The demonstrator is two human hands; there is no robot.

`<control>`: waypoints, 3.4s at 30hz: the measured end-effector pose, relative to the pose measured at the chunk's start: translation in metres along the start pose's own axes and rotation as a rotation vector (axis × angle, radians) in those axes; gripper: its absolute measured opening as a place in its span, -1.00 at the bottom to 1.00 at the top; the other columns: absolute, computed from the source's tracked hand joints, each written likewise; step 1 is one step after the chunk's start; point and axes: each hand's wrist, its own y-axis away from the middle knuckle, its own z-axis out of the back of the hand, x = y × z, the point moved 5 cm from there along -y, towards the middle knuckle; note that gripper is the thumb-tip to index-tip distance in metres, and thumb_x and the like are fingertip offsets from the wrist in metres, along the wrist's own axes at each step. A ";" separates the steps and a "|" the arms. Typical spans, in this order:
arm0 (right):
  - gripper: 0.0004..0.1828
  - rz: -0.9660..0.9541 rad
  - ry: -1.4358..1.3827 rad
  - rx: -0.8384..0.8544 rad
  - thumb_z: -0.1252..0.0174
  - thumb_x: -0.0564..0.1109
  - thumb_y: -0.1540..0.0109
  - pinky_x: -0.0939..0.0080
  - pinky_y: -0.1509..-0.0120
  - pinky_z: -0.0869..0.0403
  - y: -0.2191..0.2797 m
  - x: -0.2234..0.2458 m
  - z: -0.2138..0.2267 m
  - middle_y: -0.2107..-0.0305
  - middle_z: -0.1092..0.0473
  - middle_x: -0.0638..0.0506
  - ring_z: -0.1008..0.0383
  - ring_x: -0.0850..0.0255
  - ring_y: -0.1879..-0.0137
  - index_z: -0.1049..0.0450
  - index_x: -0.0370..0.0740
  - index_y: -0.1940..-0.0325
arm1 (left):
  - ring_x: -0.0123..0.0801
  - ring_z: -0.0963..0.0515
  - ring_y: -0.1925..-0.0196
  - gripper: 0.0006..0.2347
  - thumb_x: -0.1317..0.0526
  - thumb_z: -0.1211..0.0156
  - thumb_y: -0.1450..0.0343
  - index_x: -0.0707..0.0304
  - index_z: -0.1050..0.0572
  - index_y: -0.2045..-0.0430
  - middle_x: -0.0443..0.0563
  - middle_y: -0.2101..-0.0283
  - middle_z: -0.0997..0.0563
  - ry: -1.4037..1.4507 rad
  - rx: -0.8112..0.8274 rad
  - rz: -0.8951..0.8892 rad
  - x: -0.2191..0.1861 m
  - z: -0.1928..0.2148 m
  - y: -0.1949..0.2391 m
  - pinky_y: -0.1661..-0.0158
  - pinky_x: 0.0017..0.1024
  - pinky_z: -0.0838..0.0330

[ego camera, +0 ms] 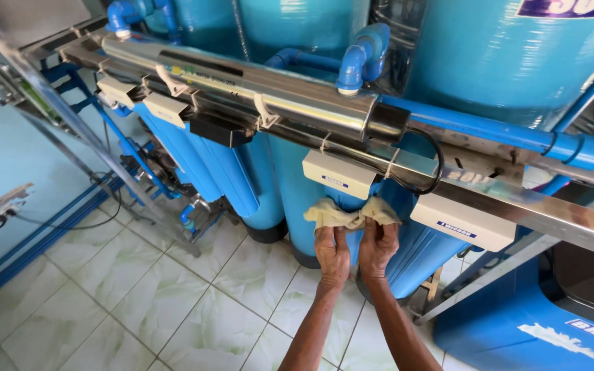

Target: Wiping down and cleaning various components of a water purification and filtration system with a cloth.

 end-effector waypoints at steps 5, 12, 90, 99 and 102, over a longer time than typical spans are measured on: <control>-0.82 -0.010 0.072 -0.041 -0.17 -0.35 -0.31 0.16 0.01 -0.43 -0.029 0.017 -0.002 0.12 -0.45 -0.09 -0.46 0.11 0.09 -0.49 -0.29 0.00 | 0.22 -0.53 0.06 -0.83 0.40 -0.04 -0.49 0.38 -0.53 0.08 0.33 0.10 -0.58 0.015 -0.084 -0.147 -0.044 0.007 -0.017 0.09 -0.05 -0.43; -0.83 0.047 0.264 0.063 -0.18 -0.38 -0.26 -0.01 -0.05 -0.42 0.053 -0.041 0.004 0.14 -0.44 -0.13 -0.44 -0.09 0.01 -0.46 -0.28 0.09 | 0.18 -0.56 0.14 -0.88 0.40 -0.06 -0.47 0.35 -0.56 0.21 0.27 0.24 -0.63 -0.063 0.058 0.062 0.103 -0.010 0.045 0.11 -0.03 -0.40; -0.59 -0.229 0.052 0.133 0.10 -0.15 -0.46 0.16 -0.05 -0.44 0.028 -0.066 -0.021 -0.02 -0.48 -0.09 -0.45 0.19 -0.04 -0.27 -0.29 -0.39 | 0.37 -0.41 0.04 -0.56 0.42 -0.15 -0.35 0.42 -0.28 -0.14 0.44 0.02 -0.48 -0.133 0.275 -0.055 0.061 -0.012 0.036 0.11 0.13 -0.23; -0.67 -0.493 0.125 0.065 -0.03 -0.29 -0.33 0.14 0.02 -0.45 0.084 -0.050 -0.010 0.10 -0.43 -0.21 -0.43 0.08 0.07 -0.35 -0.30 -0.20 | 0.09 -0.54 0.05 -0.78 0.40 0.08 -0.51 0.42 -0.46 0.02 0.28 0.08 -0.57 0.078 0.113 0.234 0.134 0.001 0.051 0.03 -0.16 -0.41; -0.55 -0.153 0.115 0.167 -0.07 -0.37 -0.21 0.08 -0.10 -0.42 0.074 0.021 -0.037 -0.01 -0.35 -0.24 -0.39 -0.02 -0.08 -0.35 -0.32 -0.21 | -0.02 -0.58 0.09 -0.79 0.29 0.06 -0.54 0.41 -0.48 0.07 0.20 0.13 -0.62 0.201 -0.022 0.478 0.150 0.011 0.034 0.06 -0.28 -0.44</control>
